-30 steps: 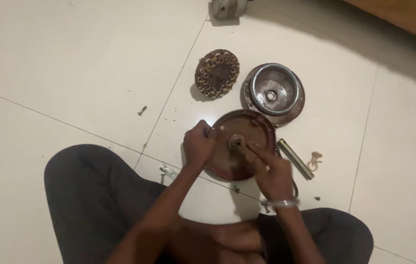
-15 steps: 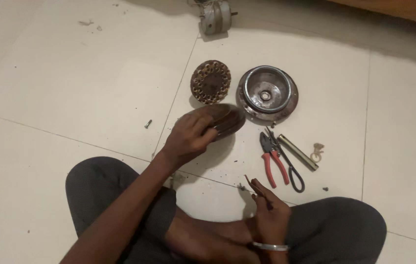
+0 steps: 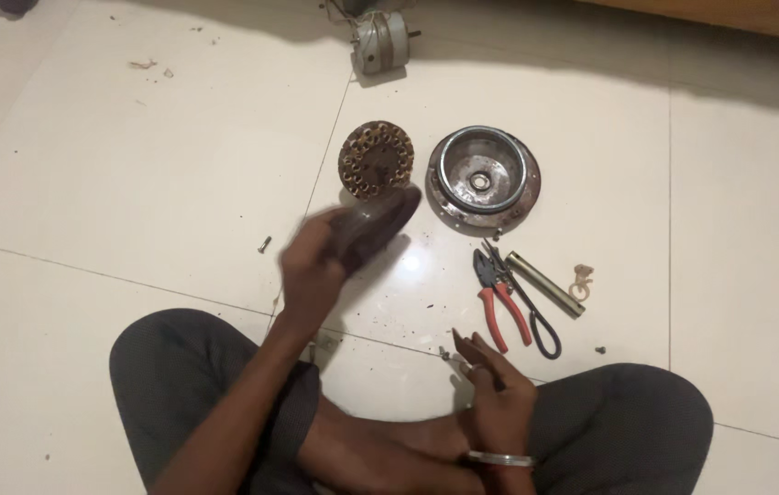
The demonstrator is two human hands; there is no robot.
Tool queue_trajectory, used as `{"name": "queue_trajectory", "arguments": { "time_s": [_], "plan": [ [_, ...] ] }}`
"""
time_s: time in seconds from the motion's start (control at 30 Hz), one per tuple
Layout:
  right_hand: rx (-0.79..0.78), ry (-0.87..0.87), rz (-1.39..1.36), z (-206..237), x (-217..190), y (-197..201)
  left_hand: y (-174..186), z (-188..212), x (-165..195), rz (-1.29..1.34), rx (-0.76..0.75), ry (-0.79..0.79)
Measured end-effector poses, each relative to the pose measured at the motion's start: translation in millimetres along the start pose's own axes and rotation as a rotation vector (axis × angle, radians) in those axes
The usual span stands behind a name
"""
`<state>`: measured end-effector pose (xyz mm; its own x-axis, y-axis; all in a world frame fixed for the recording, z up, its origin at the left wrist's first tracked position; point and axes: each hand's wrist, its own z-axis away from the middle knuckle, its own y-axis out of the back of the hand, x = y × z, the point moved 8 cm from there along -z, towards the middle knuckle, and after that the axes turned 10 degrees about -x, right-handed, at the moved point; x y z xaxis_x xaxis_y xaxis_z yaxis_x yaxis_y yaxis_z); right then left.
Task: The person sits on the floor and assembles mechanical components, including a circular metal plate, a stator, and a metal ring. They use pliers to adjust parts and align the components together.
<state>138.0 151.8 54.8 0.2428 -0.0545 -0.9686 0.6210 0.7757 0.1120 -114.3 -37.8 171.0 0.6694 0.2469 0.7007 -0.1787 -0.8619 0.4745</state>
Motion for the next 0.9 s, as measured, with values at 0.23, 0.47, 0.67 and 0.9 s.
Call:
{"name": "queue_trajectory", "arguments": {
  "time_s": [0.23, 0.47, 0.67, 0.9],
  "plan": [
    [0.048, -0.195, -0.308, -10, -7, -2, -15, 39, -106, 0.697, 0.183, 0.748],
    [-0.164, 0.56, 0.7, -59, -66, -68, -63, 59, -139, 0.551, -0.041, 0.93],
    [-0.228, 0.679, 1.245, -75, -42, -136, -46, 48, -119, -0.036, -0.028, 0.719],
    [-0.346, 0.49, 1.286, -72, -21, -132, -58, 54, -133, -0.306, -0.126, 0.767]
  ]
}}
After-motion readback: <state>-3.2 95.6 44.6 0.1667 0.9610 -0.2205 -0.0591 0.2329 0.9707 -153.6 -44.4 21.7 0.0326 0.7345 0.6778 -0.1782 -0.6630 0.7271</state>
